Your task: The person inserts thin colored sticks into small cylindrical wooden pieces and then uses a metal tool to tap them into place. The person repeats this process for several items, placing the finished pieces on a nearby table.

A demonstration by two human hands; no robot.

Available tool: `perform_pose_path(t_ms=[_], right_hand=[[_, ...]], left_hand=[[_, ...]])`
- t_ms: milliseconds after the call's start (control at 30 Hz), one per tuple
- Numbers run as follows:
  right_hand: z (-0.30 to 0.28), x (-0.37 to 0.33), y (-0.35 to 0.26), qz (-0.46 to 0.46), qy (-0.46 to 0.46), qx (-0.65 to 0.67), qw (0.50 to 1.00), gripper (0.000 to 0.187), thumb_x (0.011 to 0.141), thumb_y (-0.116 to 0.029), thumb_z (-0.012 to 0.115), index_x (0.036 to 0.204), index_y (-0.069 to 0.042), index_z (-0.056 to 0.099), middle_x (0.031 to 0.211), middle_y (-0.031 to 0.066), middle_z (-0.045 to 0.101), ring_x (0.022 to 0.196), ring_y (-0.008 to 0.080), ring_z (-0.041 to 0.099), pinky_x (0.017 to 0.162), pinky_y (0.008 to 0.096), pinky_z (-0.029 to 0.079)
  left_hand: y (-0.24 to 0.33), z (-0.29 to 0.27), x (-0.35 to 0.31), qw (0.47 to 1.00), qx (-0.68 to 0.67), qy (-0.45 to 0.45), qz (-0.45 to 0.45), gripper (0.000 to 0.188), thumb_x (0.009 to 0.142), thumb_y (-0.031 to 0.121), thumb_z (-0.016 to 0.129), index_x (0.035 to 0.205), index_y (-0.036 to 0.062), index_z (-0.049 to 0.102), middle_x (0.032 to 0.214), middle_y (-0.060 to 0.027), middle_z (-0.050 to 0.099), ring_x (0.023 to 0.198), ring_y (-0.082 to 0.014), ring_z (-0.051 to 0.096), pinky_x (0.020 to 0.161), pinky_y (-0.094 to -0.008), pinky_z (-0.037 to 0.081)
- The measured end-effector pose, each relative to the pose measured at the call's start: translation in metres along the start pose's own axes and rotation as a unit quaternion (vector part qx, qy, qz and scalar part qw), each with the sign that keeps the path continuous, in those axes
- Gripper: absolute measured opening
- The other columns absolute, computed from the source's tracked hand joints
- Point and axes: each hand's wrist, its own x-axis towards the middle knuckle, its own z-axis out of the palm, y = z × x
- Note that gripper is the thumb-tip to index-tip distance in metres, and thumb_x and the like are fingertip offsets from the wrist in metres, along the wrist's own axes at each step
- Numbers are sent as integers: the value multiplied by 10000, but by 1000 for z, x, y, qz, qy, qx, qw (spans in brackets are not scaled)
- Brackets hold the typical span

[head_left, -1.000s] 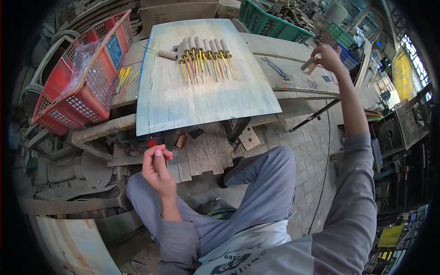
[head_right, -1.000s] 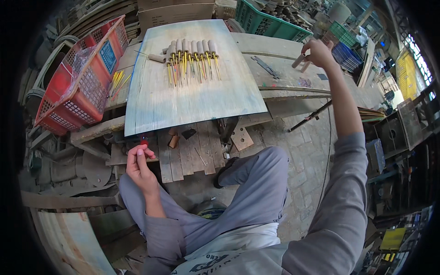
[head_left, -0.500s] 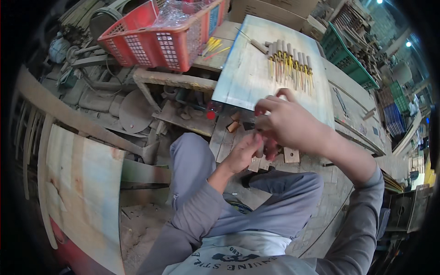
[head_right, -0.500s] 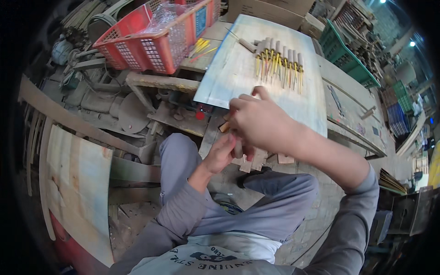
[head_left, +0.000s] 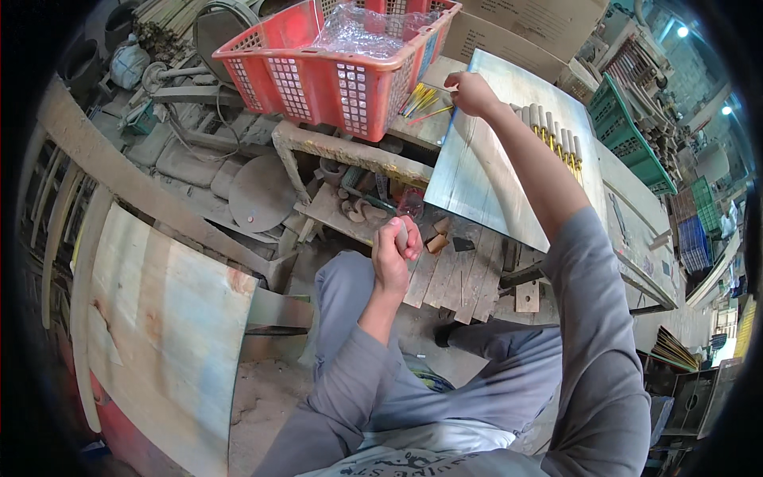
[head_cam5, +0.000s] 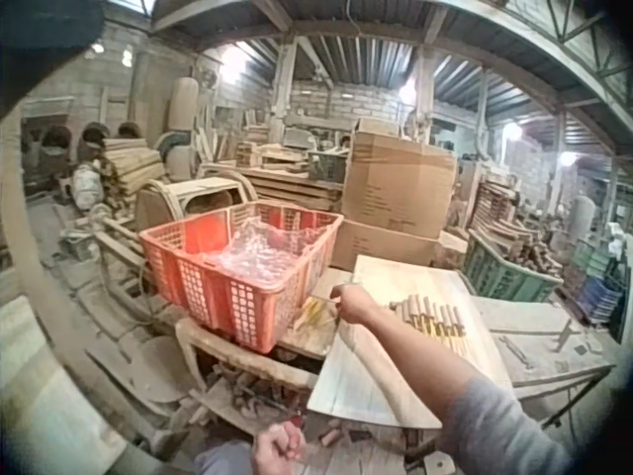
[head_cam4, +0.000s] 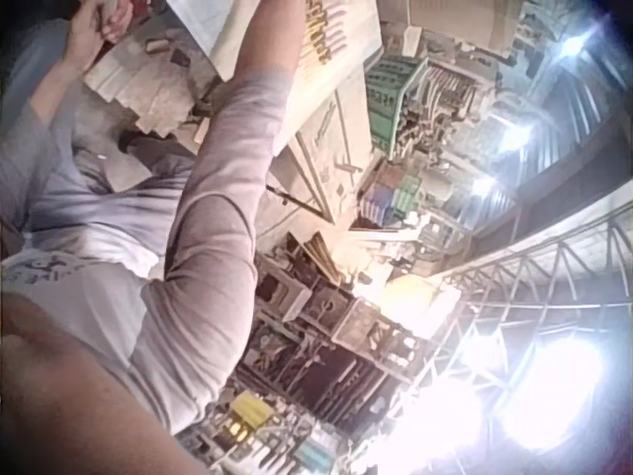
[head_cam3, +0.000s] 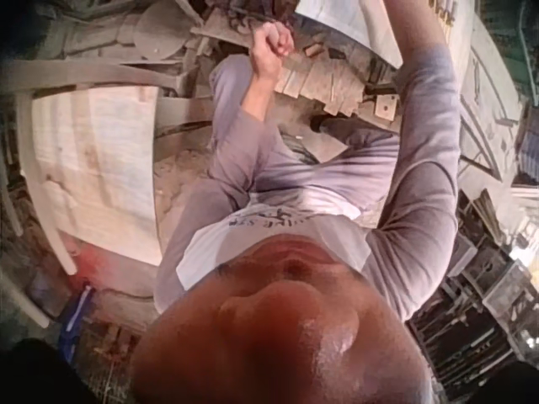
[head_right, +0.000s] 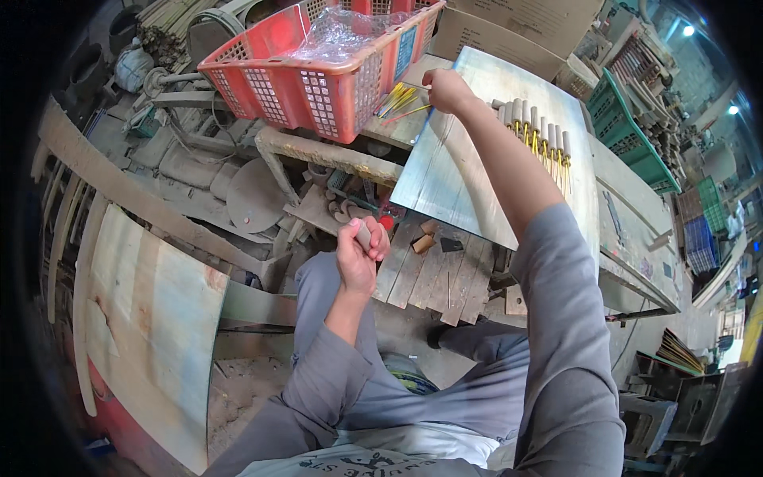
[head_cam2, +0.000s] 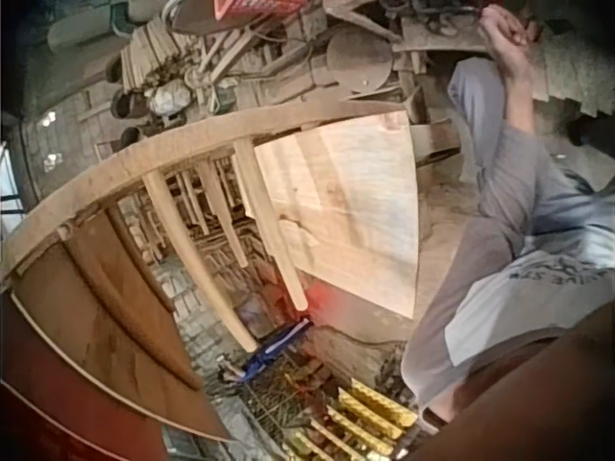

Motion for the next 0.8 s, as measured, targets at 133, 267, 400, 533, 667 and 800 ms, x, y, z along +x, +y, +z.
perform_pose_path(t_ms=[133, 267, 400, 533, 667, 800], right_hand=[[22, 22, -2, -30, -41, 9, 999, 284, 752, -49, 600, 1030, -63, 659, 937, 138, 680, 881, 290, 650, 788, 361, 509], [24, 36, 9, -62, -60, 23, 996, 291, 747, -14, 559, 1017, -64, 657, 869, 119, 677, 823, 261, 650, 732, 348, 508], [14, 37, 16, -106, -65, 67, 990, 310, 763, -2, 515, 1043, -67, 631, 745, 99, 633, 722, 229, 620, 672, 332, 490], [-3, 31, 12, -109, -136, 67, 982, 524, 745, 75, 501, 1235, -110, 496, 834, 107, 594, 796, 237, 584, 718, 340, 473], [-37, 25, 9, -155, -158, -93, 971, 615, 717, 124, 511, 1268, -146, 464, 963, 118, 591, 1003, 276, 539, 817, 358, 464], [-74, 5, 18, -226, -100, -231, 941, 482, 692, 136, 524, 1111, -101, 550, 1061, 135, 567, 1112, 319, 490, 868, 375, 463]], left_hand=[[6, -5, 2, 999, 43, -6, 5, 413, 889, 382, 365, 604, 83, 383, 511, 7, 312, 480, -102, 303, 481, -256, 250], [9, -5, 2, 999, 42, 16, 2, 416, 893, 377, 385, 607, 75, 396, 511, 10, 317, 476, -96, 308, 470, -255, 244], [13, -7, 1, 998, 42, 36, -1, 419, 893, 377, 393, 605, 73, 397, 505, 11, 315, 468, -94, 303, 460, -256, 244], [14, -7, 2, 997, 55, 45, -4, 416, 897, 370, 388, 607, 73, 398, 501, 11, 320, 463, -91, 303, 458, -252, 247], [9, -5, 3, 998, 60, 28, -9, 416, 900, 365, 386, 601, 77, 396, 498, 13, 323, 460, -87, 301, 458, -250, 254], [3, -2, 6, 997, 81, -17, 5, 400, 911, 377, 375, 649, 78, 412, 524, 9, 341, 489, -88, 320, 485, -242, 277]])
